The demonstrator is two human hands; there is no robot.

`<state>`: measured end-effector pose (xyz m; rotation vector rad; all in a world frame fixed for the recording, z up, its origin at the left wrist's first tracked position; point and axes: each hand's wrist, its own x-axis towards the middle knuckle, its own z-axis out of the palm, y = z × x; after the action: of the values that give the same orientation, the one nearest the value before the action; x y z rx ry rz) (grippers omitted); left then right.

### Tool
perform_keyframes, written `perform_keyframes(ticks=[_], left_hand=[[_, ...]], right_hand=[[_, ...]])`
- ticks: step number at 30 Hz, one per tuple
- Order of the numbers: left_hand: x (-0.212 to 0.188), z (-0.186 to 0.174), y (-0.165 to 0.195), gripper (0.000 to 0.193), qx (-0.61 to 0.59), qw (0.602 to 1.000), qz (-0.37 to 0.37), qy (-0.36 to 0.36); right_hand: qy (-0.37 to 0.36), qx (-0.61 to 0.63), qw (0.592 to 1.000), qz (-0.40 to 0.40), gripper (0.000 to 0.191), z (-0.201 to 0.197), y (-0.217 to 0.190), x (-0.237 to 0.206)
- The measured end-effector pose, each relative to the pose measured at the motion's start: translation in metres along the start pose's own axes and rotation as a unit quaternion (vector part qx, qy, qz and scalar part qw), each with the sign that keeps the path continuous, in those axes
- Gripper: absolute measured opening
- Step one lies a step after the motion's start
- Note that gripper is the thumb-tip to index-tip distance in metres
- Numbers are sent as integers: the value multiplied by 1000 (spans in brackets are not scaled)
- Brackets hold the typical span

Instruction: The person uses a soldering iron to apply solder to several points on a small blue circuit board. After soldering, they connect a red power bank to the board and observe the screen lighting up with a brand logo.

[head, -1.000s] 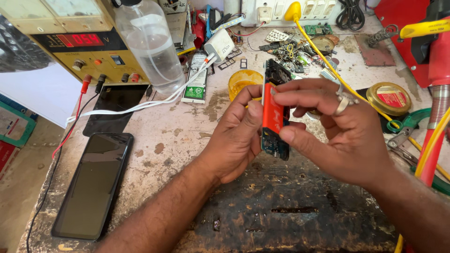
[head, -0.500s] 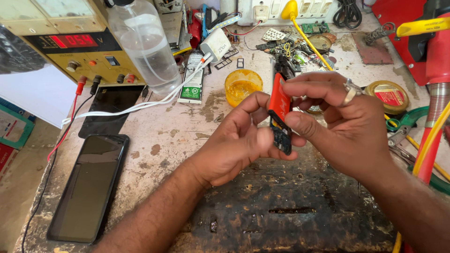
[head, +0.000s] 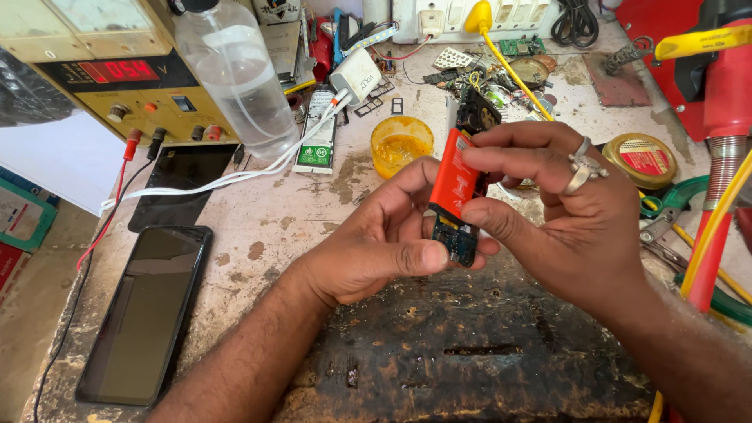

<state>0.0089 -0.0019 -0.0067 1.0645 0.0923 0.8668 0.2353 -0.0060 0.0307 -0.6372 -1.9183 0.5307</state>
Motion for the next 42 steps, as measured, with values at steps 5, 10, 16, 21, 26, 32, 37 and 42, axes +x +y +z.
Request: perform_keyframes(ticks=[5, 10, 16, 21, 26, 32, 37, 42], left_hand=[[1, 2, 0, 96, 6, 1000, -7, 10], [2, 3, 0, 100, 6, 1000, -14, 12], [2, 2, -2, 101, 7, 1000, -12, 11], [1, -2, -5, 92, 25, 1000, -2, 9], [3, -7, -8, 70, 53, 998, 0, 24], [12, -8, -9, 54, 220, 967, 14, 129], [18, -1, -11, 58, 370, 903, 9, 217], [17, 7, -12, 66, 538, 798, 77, 262]], right_hand=[[-4, -21, 1000, -7, 39, 0, -2, 2], [-7, -37, 999, -3, 38, -1, -4, 4], [-5, -58, 998, -4, 39, -1, -4, 3], [-8, -24, 1000, -2, 40, -3, 1, 0], [-6, 49, 998, 40, 54, -1, 7, 0], [-62, 107, 974, 190, 55, -7, 17, 11], [-51, 206, 935, 285, 47, -11, 27, 13], [-54, 210, 936, 278, 50, -8, 34, 15]])
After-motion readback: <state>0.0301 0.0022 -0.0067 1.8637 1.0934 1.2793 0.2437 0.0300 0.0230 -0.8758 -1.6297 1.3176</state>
